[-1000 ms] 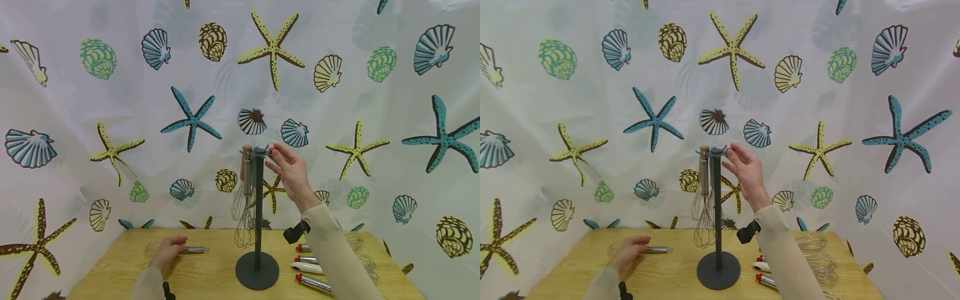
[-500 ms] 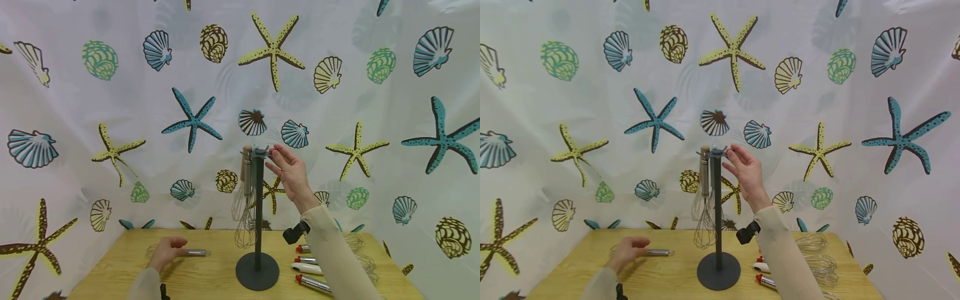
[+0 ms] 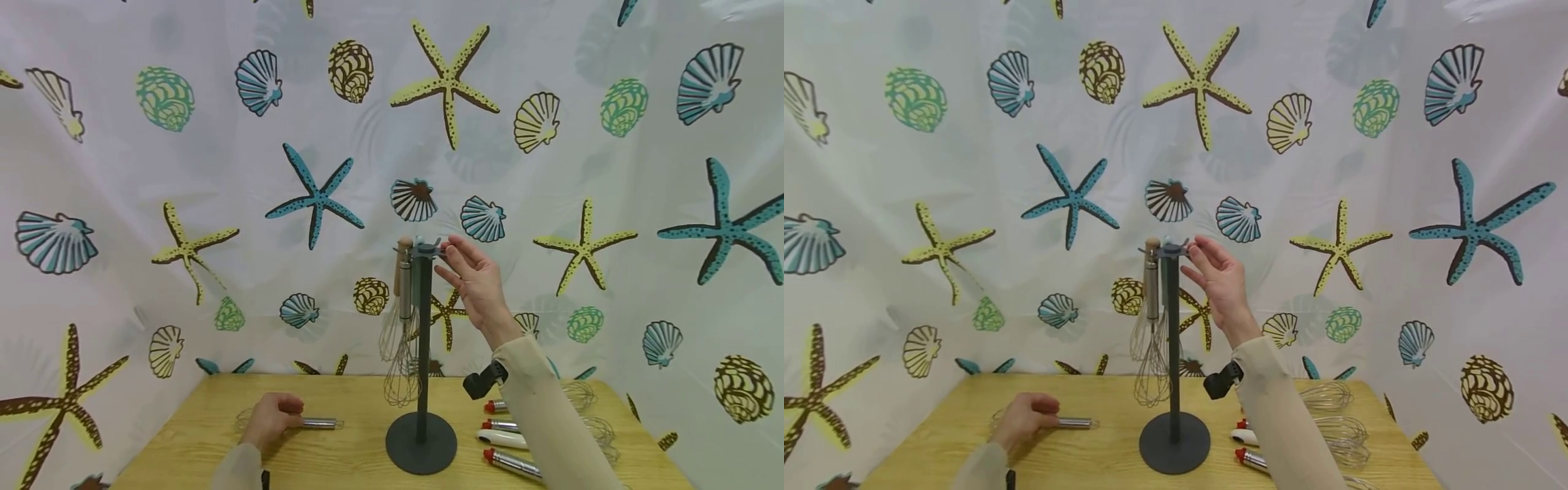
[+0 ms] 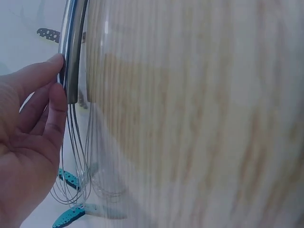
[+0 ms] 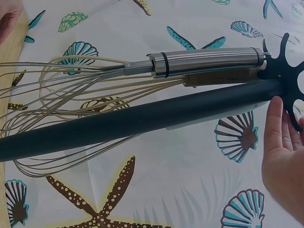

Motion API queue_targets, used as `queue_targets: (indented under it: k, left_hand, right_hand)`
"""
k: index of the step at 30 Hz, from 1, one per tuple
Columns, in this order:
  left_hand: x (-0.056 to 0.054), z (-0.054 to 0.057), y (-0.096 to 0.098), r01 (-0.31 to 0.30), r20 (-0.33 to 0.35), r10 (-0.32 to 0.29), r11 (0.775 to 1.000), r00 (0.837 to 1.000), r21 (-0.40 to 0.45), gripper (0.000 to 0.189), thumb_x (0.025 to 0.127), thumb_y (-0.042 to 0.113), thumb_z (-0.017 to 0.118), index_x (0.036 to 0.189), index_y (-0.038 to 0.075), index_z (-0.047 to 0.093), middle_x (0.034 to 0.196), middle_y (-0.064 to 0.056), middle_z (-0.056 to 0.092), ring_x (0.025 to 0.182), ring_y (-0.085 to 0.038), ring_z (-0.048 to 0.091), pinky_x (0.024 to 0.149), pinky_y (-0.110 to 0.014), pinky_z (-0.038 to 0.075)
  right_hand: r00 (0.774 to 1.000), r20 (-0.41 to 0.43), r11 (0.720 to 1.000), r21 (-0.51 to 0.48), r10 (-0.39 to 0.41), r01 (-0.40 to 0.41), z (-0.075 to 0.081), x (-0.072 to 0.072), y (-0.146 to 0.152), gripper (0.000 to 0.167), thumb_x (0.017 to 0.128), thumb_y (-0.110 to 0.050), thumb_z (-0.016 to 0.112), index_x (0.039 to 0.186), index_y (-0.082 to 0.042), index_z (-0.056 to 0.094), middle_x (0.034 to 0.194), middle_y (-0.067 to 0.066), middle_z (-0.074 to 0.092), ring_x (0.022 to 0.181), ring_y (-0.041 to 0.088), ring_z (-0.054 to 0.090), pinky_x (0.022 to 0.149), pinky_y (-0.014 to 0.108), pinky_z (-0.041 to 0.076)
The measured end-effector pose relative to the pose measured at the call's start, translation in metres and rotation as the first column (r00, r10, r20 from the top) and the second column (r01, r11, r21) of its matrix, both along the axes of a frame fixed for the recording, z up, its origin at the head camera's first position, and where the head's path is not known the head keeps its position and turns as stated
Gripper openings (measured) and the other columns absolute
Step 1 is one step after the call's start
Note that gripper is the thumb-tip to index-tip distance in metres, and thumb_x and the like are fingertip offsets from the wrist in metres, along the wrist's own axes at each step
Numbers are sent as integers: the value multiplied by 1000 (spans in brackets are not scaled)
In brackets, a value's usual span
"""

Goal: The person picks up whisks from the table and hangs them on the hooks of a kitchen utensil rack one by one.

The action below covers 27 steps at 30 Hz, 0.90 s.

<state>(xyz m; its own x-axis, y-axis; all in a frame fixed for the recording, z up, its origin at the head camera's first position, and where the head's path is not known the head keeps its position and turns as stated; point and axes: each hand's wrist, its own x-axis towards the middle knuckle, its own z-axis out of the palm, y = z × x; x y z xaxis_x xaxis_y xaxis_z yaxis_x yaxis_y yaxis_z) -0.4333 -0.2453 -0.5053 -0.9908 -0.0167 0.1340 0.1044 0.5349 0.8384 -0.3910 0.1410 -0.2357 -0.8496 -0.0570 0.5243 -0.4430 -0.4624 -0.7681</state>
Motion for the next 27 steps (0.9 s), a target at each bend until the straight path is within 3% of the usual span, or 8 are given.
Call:
queue_targets:
  k: [2, 7, 11, 19, 27]
  left_hand:
    - [1, 2, 1, 11, 18, -10, 1000, 1000, -21, 32, 74, -5, 79, 105, -7, 70, 97, -17, 72, 85, -21, 68, 74, -37, 57]
    - [2, 9, 3, 53, 65, -42, 984, 997, -171, 25, 75, 2, 83, 98, 0, 74, 93, -8, 73, 84, -17, 65, 74, -37, 56]
    - [1, 12, 5, 86, 53, -75, 968, 996, -235, 19, 75, 2, 82, 93, 2, 75, 88, -3, 73, 80, -14, 65, 73, -36, 56]
    - [3, 12, 5, 179, 25, -179, 950, 984, -257, 16, 75, 3, 82, 90, 1, 76, 84, -4, 73, 77, -13, 63, 71, -33, 54]
    - [5, 14, 5, 188, 82, -174, 958, 981, -216, 20, 74, 5, 83, 93, 2, 76, 87, -3, 74, 78, -13, 63, 70, -32, 54]
  right_hand:
    - [1000, 2, 1000, -2, -3, 3, 0, 0, 0, 43, 98, -12, 60, 137, 3, 51, 127, 13, 63, 110, 13, 66, 91, 32, 55]
    - [1000, 8, 1000, 0, -9, 9, -1, -1, 0, 31, 98, -12, 59, 128, -5, 59, 125, 12, 64, 110, 13, 66, 91, 33, 55]
    - [1000, 5, 1000, -5, -14, 14, -1, -1, 0, 27, 98, -10, 58, 125, -7, 61, 121, 8, 66, 110, 13, 66, 90, 33, 56]
    - [1000, 9, 1000, -14, -20, 20, -2, 1, 0, 25, 97, -12, 61, 122, -9, 63, 117, 6, 68, 109, 13, 67, 90, 32, 56]
    - [1000, -1, 1000, -18, -12, 12, -1, 1, -1, 25, 96, -14, 62, 121, -11, 63, 110, -1, 71, 110, 13, 66, 89, 32, 56]
